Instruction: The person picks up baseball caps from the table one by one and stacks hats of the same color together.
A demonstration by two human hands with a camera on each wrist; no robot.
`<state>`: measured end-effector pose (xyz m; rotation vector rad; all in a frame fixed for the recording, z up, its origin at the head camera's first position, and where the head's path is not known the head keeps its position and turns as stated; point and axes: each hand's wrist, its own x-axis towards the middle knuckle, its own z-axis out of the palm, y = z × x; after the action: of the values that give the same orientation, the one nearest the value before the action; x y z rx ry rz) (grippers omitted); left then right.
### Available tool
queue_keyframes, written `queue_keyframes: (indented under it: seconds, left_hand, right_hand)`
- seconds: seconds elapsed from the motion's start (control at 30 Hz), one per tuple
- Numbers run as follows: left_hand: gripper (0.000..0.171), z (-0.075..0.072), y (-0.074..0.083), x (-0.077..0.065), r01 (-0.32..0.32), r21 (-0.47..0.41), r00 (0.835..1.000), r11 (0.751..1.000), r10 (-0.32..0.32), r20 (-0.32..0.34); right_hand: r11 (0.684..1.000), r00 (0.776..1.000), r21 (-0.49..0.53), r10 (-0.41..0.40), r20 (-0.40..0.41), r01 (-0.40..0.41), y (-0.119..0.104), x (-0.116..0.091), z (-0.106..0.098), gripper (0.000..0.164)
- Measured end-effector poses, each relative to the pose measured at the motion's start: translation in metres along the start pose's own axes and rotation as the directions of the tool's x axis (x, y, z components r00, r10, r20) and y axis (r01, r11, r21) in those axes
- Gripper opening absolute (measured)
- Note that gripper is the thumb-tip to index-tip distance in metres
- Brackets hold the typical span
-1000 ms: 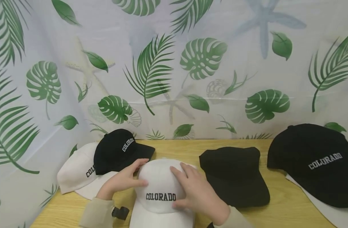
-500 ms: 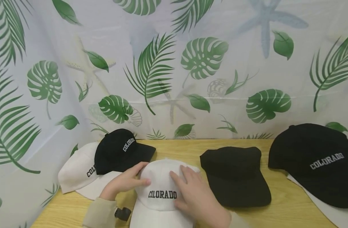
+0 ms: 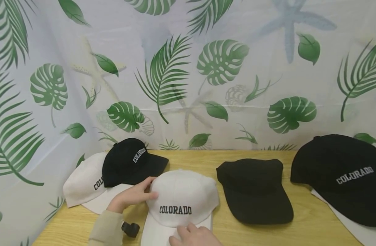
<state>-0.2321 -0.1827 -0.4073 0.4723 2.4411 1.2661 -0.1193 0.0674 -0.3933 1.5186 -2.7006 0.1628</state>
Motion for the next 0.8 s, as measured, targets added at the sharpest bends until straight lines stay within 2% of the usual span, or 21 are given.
queue_keyframes:
  seconds: [0.1,0.23,0.37,0.47,0.6,0.8]
  left_hand:
    - [0.076,-0.002,-0.007,0.001,-0.016,-0.077,0.999,0.997,0.020,0.049]
    - [0.079,-0.002,-0.009,0.002,-0.063,-0.075,0.994,0.995,0.069,0.080]
    - [0.080,-0.001,-0.008,0.002,-0.083,-0.037,0.994,0.996,0.085,0.068]
    - [0.080,0.000,-0.008,0.001,-0.086,-0.023,0.994,0.996,0.088,0.062]
    - [0.078,0.001,-0.007,0.001,-0.093,-0.005,0.994,0.996,0.093,0.061]
    - [0.080,0.003,-0.007,0.002,-0.065,0.003,0.997,0.998,0.065,0.049]
  right_hand:
    - [0.998,0.996,0.048,0.032,0.081,-0.036,0.001,0.002,0.001,0.044]
    - [0.996,0.990,0.074,0.035,0.138,-0.045,0.003,0.003,-0.001,0.051]
    - [0.997,0.994,0.069,-0.021,0.110,0.013,0.009,0.003,-0.005,0.052]
    - [0.996,0.995,0.055,-0.075,0.062,0.071,0.015,0.002,-0.007,0.047]
    - [0.992,0.992,0.054,-0.118,0.038,0.116,0.021,0.002,-0.007,0.042]
    - [0.991,0.990,0.026,-0.133,0.034,0.132,0.022,0.002,-0.008,0.038]
